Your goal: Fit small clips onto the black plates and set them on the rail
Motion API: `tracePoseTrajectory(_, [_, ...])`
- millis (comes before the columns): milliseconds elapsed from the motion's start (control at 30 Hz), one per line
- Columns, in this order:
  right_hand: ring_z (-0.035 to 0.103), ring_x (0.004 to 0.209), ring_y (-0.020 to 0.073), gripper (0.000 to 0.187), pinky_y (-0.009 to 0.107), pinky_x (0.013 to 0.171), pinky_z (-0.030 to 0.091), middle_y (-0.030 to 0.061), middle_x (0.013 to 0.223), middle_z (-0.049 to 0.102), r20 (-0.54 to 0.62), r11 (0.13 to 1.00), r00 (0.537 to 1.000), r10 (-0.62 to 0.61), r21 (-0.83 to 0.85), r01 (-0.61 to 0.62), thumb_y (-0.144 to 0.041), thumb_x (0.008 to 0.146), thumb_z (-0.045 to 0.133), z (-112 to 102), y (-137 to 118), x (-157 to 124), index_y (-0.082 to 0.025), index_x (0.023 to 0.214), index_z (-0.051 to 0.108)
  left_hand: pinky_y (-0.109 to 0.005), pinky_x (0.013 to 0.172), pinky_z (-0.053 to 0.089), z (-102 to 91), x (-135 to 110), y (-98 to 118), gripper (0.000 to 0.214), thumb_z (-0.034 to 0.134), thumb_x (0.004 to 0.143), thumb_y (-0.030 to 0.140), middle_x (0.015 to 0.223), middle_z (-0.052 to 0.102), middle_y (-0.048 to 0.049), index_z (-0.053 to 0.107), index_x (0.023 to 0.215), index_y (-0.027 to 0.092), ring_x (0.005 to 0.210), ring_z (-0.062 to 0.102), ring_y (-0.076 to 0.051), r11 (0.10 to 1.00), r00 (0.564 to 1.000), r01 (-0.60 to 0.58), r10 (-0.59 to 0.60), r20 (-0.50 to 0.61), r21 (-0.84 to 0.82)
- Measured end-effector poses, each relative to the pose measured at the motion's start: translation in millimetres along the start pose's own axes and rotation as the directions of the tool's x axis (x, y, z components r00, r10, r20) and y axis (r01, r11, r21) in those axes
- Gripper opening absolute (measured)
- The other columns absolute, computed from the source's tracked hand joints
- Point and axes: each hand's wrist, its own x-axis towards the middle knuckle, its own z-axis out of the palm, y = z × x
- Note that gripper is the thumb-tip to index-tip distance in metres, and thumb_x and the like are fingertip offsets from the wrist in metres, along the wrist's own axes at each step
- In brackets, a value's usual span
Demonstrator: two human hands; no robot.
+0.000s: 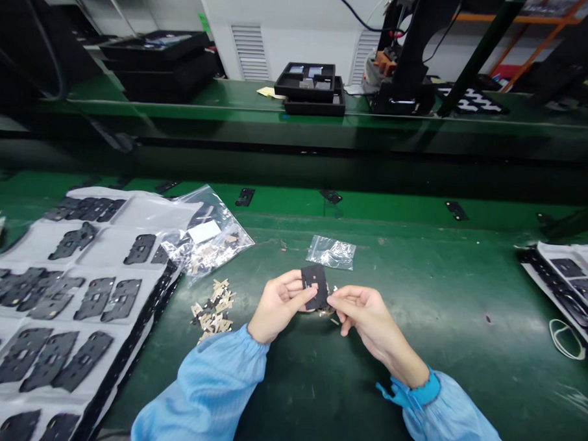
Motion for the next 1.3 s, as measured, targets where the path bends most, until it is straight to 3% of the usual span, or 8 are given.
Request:
tracePoseTrajectory(300, [0.041,0.036,0.0028,0.022,0.012,0.033,0.037,-0.0051,0.045,0.051,0.042,0.996,0.999,0.031,0.079,-0.034,-0.031,0.064,0.077,-2.1,-2.6,-0.8,-0.012,0.071,0.068,-0.026,0.063,0.056,0.0,0.1,-4.4,0.042,0.070,0.072,0.031,0.095,0.071,-0.0105,0.058,0.108,0.014,0.081,0.068,-0.021,0.993,0.999,0.041,-0.041,0.006,-0.114])
tracePoseTrajectory(567, [0.047,0.047,0.0028,0.019,0.008,0.036,0.038,-0.0018,0.065,0.056,0.188,0.929,0.968,0.165,0.300,-0.216,-0.024,0.065,0.077,-4.1,7.4,4.3,-0.013,0.079,0.069,-0.027,0.064,0.055,8.0,-1.1,-6.4,0.037,0.070,0.071,0.029,0.095,0.071,-0.0100,0.058,0.103,0.015,0.082,0.068,-0.021,0.975,1.000,0.029,-0.029,0.006,-0.222])
tracePoseTrajectory(733, [0.059,0.072,0.0114,0.026,0.018,0.053,0.052,0.0018,0.082,0.060,0.199,0.920,0.980,0.010,0.381,-0.087,-0.037,0.074,0.068,3.5,7.1,-0.3,-0.018,0.092,0.064,-0.026,0.075,0.052,15.3,-3.0,-7.6,0.028,0.067,0.075,0.024,0.107,0.065,-0.0093,0.059,0.101,0.015,0.096,0.063,-0.020,0.959,0.997,-0.060,0.046,-0.060,-0.278])
tracePoseTrajectory(833, [0.062,0.078,0.0155,0.030,0.025,0.058,0.055,0.0030,0.084,0.062,0.145,0.959,0.984,-0.100,0.277,0.057,-0.035,0.073,0.070,10.3,6.9,-3.0,-0.019,0.097,0.061,-0.027,0.080,0.050,19.2,-4.3,-11.0,0.025,0.062,0.079,0.024,0.106,0.064,-0.0082,0.058,0.102,0.015,0.099,0.061,-0.019,0.944,0.995,-0.085,0.061,-0.084,-0.319])
tracePoseTrajectory(900, [0.063,0.073,0.0153,0.028,0.026,0.060,0.056,0.0017,0.078,0.062,0.039,0.971,0.987,-0.155,0.189,0.145,-0.029,0.069,0.074,12.9,7.8,-2.8,-0.017,0.091,0.061,-0.030,0.085,0.047,20.3,-5.1,-12.3,0.024,0.061,0.080,0.025,0.105,0.063,-0.0083,0.059,0.102,0.015,0.101,0.059,-0.020,0.951,0.994,-0.095,0.076,-0.076,-0.294])
tracePoseTrajectory(1033, [0.060,0.058,0.0121,0.021,0.026,0.057,0.056,0.0011,0.072,0.060,-0.107,0.961,0.956,-0.273,0.004,0.275,-0.032,0.069,0.073,10.7,7.9,-0.5,-0.016,0.077,0.064,-0.031,0.092,0.043,16.8,-6.6,-8.4,0.020,0.065,0.076,0.023,0.102,0.061,-0.0074,0.062,0.094,0.016,0.102,0.057,-0.020,0.960,0.954,-0.281,0.279,-0.105,-0.005])
tracePoseTrajectory(1167, [0.058,0.055,0.0114,0.014,0.026,0.054,0.054,0.0019,0.080,0.057,-0.027,0.902,0.919,-0.394,-0.202,0.381,-0.032,0.072,0.070,5.3,5.2,-1.9,-0.018,0.074,0.068,-0.029,0.080,0.047,12.4,-8.0,-3.0,0.015,0.062,0.077,0.019,0.093,0.060,-0.0073,0.065,0.092,0.016,0.088,0.058,-0.018,0.869,0.890,-0.424,0.452,-0.060,0.254])
tracePoseTrajectory(1300, [0.057,0.056,0.0125,0.009,0.026,0.052,0.051,0.0023,0.078,0.056,0.065,0.816,0.886,-0.459,-0.363,0.450,-0.028,0.078,0.064,3.3,1.1,-6.2,-0.020,0.075,0.068,-0.029,0.075,0.047,12.9,-8.5,-2.4,0.009,0.061,0.077,0.015,0.084,0.062,-0.0068,0.068,0.081,0.017,0.083,0.059,-0.019,0.806,0.856,-0.476,0.517,-0.028,0.351])
